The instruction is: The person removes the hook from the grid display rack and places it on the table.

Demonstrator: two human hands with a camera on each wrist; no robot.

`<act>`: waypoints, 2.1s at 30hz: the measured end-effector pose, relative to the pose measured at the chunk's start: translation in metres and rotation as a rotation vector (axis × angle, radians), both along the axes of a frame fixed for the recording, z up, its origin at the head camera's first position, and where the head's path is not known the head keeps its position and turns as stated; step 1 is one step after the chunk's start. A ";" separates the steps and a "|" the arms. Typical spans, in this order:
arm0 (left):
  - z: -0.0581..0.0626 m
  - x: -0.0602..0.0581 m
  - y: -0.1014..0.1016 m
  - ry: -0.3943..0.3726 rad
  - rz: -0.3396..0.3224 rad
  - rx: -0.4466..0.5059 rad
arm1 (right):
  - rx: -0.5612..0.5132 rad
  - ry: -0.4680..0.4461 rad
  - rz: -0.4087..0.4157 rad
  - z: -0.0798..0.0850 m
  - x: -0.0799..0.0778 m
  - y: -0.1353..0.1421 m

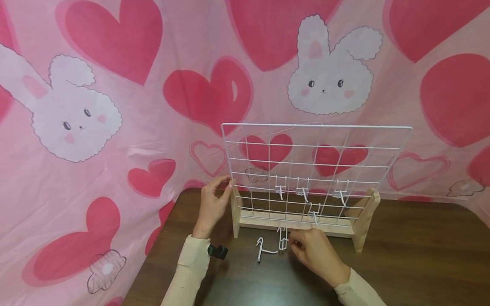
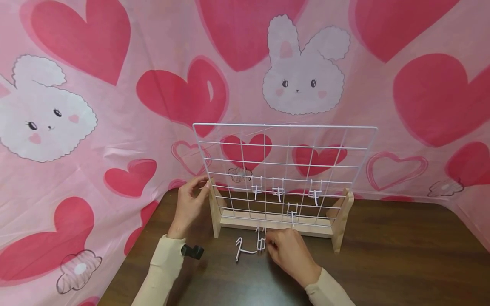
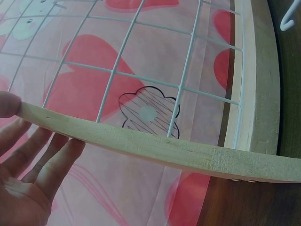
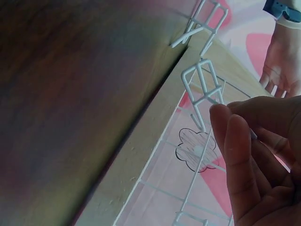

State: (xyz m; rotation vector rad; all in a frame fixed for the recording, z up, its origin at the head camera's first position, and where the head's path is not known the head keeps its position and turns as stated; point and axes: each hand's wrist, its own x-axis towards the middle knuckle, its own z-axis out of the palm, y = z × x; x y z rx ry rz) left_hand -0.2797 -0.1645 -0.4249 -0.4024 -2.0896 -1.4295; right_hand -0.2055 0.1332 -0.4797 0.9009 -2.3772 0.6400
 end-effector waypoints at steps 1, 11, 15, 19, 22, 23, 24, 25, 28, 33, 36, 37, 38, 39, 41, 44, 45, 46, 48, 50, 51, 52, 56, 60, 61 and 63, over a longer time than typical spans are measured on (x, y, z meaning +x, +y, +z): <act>0.000 0.000 0.000 -0.001 0.001 -0.001 | 0.004 -0.009 0.002 0.000 0.000 0.000; 0.000 0.000 0.001 0.022 0.015 -0.014 | 0.099 -0.080 -0.010 -0.003 -0.001 0.001; 0.001 -0.001 0.001 0.022 0.020 -0.017 | 0.135 -0.116 -0.036 -0.004 -0.003 0.003; 0.002 -0.002 0.001 0.007 0.022 -0.020 | 0.165 -0.123 -0.073 -0.005 -0.004 0.004; 0.001 -0.001 0.001 0.001 0.024 -0.017 | 0.185 -0.128 -0.092 -0.007 -0.004 0.005; 0.000 -0.001 0.001 0.001 0.024 -0.015 | 0.191 -0.132 -0.098 -0.007 -0.004 0.005; -0.001 -0.001 0.001 0.003 0.025 -0.017 | 0.198 -0.138 -0.102 -0.008 -0.003 0.006; -0.001 -0.001 0.001 0.006 0.024 -0.016 | 0.208 -0.146 -0.107 -0.007 -0.003 0.006; -0.001 -0.001 0.001 0.013 0.018 -0.015 | 0.231 -0.168 -0.123 -0.007 -0.003 0.008; -0.001 -0.001 0.001 0.013 0.014 -0.013 | 0.263 -0.211 -0.143 -0.008 -0.003 0.009; 0.000 0.000 0.001 0.006 0.015 -0.014 | 0.285 -0.233 -0.150 -0.009 -0.004 0.009; 0.000 0.000 0.001 0.002 0.014 -0.014 | 0.291 -0.238 -0.152 -0.009 -0.004 0.009; 0.000 0.000 0.001 0.001 0.015 -0.016 | 0.297 -0.243 -0.153 -0.009 -0.004 0.009; 0.001 0.000 0.001 -0.002 0.015 -0.017 | 0.299 -0.246 -0.154 -0.010 -0.004 0.009; 0.001 0.000 0.001 -0.002 0.014 -0.017 | 0.303 -0.248 -0.161 -0.010 -0.004 0.009; 0.000 -0.001 0.001 0.007 0.015 -0.015 | 0.302 -0.252 -0.171 -0.010 -0.003 0.008; 0.000 -0.001 0.001 0.009 0.015 -0.015 | 0.302 -0.250 -0.175 -0.010 -0.003 0.007; 0.000 -0.001 0.001 0.014 0.015 -0.012 | 0.304 -0.249 -0.179 -0.010 -0.003 0.007; -0.001 -0.002 0.001 0.020 0.014 -0.011 | 0.308 -0.246 -0.185 -0.010 -0.003 0.006; -0.001 -0.002 0.001 0.022 0.013 -0.010 | 0.312 -0.243 -0.190 -0.010 -0.003 0.006; -0.001 -0.002 0.001 0.021 0.011 -0.009 | 0.315 -0.243 -0.192 -0.010 -0.003 0.005; -0.001 -0.001 0.001 0.020 0.010 -0.007 | 0.317 -0.245 -0.194 -0.010 -0.002 0.005; -0.001 0.000 0.001 0.012 0.006 -0.007 | 0.323 -0.251 -0.195 -0.011 -0.001 0.005; 0.000 0.000 0.002 0.015 0.004 -0.013 | 0.328 -0.247 -0.194 -0.011 -0.001 0.005; 0.000 0.000 0.002 0.018 0.005 -0.016 | 0.329 -0.245 -0.192 -0.011 -0.001 0.005; 0.000 0.000 0.002 0.024 0.004 -0.016 | 0.329 -0.242 -0.187 -0.012 -0.001 0.005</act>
